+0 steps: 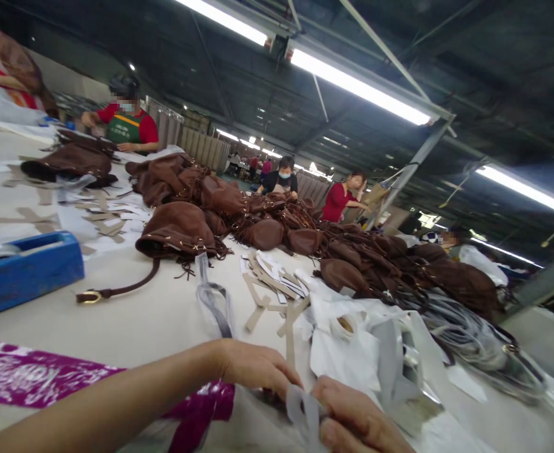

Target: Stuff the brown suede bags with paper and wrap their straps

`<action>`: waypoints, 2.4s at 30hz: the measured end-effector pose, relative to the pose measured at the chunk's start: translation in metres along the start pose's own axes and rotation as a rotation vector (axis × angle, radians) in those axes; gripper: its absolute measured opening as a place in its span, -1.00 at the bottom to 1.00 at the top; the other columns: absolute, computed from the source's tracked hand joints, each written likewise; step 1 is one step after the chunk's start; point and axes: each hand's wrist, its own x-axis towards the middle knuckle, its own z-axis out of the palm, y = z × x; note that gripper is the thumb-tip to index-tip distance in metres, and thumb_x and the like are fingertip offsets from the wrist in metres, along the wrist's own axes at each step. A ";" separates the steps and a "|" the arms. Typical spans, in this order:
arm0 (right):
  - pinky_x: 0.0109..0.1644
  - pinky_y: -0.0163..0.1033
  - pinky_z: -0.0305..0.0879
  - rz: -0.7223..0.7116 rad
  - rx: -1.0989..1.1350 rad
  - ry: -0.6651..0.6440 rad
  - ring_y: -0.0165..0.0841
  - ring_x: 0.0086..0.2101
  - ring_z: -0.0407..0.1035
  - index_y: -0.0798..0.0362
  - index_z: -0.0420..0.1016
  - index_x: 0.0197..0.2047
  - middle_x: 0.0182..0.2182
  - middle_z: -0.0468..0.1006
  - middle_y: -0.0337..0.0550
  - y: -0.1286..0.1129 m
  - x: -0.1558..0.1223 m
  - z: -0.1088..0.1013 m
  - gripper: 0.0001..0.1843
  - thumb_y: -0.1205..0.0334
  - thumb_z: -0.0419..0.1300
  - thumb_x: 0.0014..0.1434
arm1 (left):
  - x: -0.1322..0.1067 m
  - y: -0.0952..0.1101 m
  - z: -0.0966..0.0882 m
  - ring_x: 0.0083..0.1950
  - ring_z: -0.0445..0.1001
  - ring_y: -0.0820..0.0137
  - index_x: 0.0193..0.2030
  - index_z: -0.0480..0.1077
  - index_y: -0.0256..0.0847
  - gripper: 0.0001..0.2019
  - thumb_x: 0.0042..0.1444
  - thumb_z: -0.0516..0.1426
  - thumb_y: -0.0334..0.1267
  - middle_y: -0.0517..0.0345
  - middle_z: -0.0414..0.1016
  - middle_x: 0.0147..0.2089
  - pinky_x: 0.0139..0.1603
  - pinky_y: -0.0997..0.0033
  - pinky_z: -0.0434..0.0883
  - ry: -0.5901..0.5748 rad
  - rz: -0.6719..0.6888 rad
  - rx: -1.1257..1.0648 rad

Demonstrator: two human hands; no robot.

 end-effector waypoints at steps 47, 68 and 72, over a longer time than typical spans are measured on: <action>-0.51 -0.31 0.31 0.116 0.163 0.000 -0.41 -0.63 0.34 0.08 0.43 -0.16 -0.59 0.38 -0.34 0.080 0.139 0.051 -0.68 0.22 -0.10 0.20 | 0.007 -0.064 -0.048 -0.13 0.52 0.14 -0.27 0.49 -0.28 -0.82 0.17 0.08 -0.27 -0.07 0.53 -0.20 -0.13 0.27 0.42 0.828 -0.340 1.061; -0.24 -0.17 0.10 -0.650 -1.018 0.197 -0.27 -0.36 0.28 0.04 0.34 -0.47 -0.51 0.41 -0.22 0.073 0.142 0.043 -0.76 0.42 0.11 0.24 | 0.003 -0.069 -0.054 -0.07 0.38 0.28 -0.13 0.32 -0.20 -0.65 -0.08 0.04 -0.58 0.08 0.45 -0.12 -0.04 0.39 0.35 0.839 -0.158 0.937; -0.22 -0.13 0.08 -0.351 -0.947 0.321 -0.22 -0.38 0.31 0.04 0.35 -0.42 -0.50 0.46 -0.16 0.072 0.148 0.049 -0.87 0.45 0.12 0.10 | 0.006 -0.067 -0.048 -0.10 0.41 0.26 -0.24 0.37 -0.23 -0.75 -0.06 0.06 -0.57 0.02 0.44 -0.15 -0.08 0.38 0.37 0.822 -0.203 0.947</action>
